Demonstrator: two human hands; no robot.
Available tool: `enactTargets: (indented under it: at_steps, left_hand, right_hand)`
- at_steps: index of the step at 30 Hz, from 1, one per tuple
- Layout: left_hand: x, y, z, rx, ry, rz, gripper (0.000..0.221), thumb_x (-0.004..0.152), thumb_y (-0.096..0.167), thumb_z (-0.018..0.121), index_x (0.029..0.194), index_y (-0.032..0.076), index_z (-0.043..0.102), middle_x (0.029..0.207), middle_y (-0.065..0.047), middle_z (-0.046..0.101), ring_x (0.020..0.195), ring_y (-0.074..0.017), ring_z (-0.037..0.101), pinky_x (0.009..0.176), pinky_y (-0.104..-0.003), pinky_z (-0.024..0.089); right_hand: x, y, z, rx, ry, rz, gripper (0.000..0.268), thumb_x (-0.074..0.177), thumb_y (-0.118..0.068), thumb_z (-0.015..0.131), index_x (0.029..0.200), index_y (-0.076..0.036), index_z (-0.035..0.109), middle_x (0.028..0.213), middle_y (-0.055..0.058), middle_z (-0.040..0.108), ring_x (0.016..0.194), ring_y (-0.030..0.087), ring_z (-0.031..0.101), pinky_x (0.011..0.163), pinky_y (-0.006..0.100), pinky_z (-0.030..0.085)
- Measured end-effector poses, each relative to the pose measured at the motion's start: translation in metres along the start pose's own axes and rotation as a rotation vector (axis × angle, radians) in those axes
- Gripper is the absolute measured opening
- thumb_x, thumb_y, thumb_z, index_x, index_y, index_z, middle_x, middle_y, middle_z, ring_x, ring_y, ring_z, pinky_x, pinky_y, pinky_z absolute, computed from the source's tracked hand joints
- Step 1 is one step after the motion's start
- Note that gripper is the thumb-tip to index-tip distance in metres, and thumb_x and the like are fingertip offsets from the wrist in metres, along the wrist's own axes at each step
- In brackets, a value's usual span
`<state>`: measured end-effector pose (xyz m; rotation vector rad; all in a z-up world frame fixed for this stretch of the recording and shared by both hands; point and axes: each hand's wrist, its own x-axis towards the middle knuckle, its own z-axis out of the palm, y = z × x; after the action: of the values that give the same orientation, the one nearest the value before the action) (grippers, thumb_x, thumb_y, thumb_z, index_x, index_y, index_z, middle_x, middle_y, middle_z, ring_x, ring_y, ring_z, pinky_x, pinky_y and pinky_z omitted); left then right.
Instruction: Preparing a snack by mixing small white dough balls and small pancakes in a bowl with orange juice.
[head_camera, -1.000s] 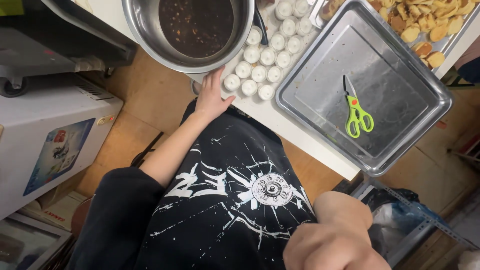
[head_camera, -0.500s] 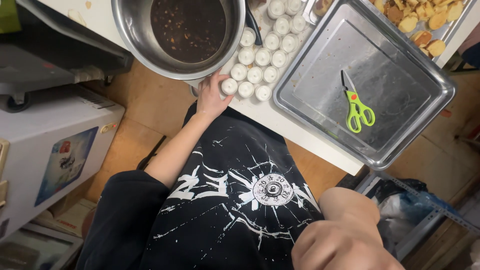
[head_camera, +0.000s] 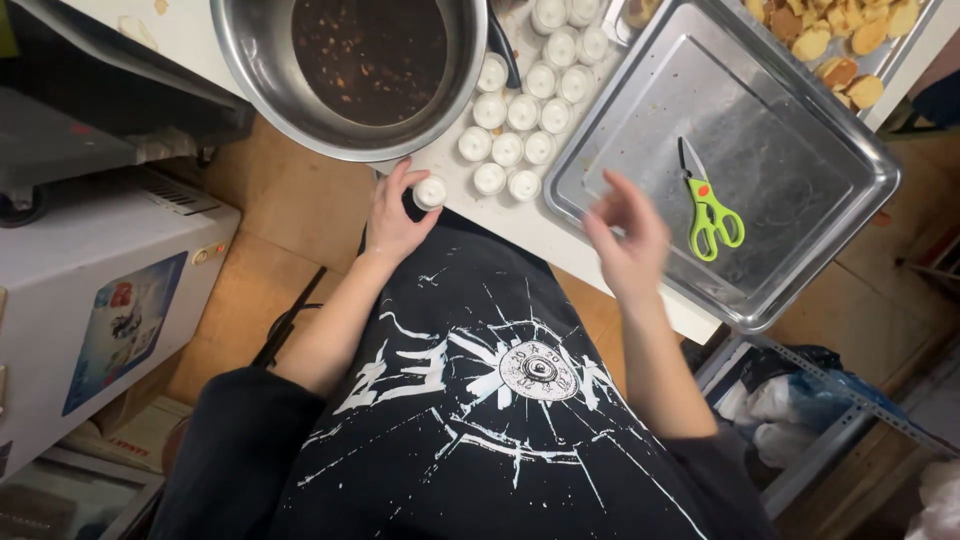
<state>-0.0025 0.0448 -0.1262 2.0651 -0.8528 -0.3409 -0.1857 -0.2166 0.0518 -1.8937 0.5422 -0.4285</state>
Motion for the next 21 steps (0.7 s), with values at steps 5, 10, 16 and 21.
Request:
enactTargets:
  at_steps: [5, 10, 16, 21]
  left_hand:
    - [-0.012, -0.014, -0.016, -0.029, 0.047, -0.122, 0.090, 0.080, 0.014, 0.088, 0.151, 0.002, 0.035, 0.129, -0.006, 0.070, 0.128, -0.0330, 0.058, 0.112, -0.046, 0.042]
    - [-0.021, -0.039, -0.023, -0.067, 0.103, -0.214, 0.088, 0.081, 0.015, 0.089, 0.148, 0.001, 0.034, 0.130, -0.008, 0.070, 0.122, -0.0303, 0.064, 0.108, -0.043, 0.047]
    - [-0.030, -0.051, -0.040, -0.073, 0.193, -0.255, 0.097, 0.082, 0.016, 0.090, 0.154, 0.000, 0.028, 0.127, -0.011, 0.070, 0.115, -0.0272, 0.067, 0.103, -0.039, 0.051]
    - [-0.025, -0.064, -0.060, -0.050, 0.214, -0.454, 0.101, 0.077, 0.017, 0.093, 0.156, 0.004, 0.032, 0.118, -0.013, 0.069, 0.109, -0.0293, 0.066, 0.099, -0.039, 0.052]
  right_hand:
    - [-0.011, 0.097, 0.060, -0.294, -0.046, 0.226, 0.100, 0.075, -0.018, 0.092, 0.155, 0.000, 0.034, 0.127, 0.010, 0.065, 0.068, 0.011, 0.058, 0.060, 0.027, 0.052]
    - [-0.007, 0.116, 0.087, -0.442, 0.021, 0.157, 0.104, 0.075, -0.023, 0.094, 0.155, 0.000, 0.031, 0.129, 0.007, 0.067, 0.066, 0.014, 0.056, 0.061, 0.029, 0.051]
    - [-0.004, 0.125, 0.092, -0.475, 0.070, 0.115, 0.100, 0.076, -0.024, 0.094, 0.154, -0.002, 0.035, 0.123, 0.004, 0.070, 0.067, 0.015, 0.058, 0.063, 0.030, 0.052]
    - [-0.014, 0.131, 0.091, -0.513, 0.051, 0.056, 0.101, 0.075, -0.024, 0.094, 0.154, -0.004, 0.035, 0.124, 0.005, 0.069, 0.073, 0.016, 0.061, 0.066, 0.030, 0.054]
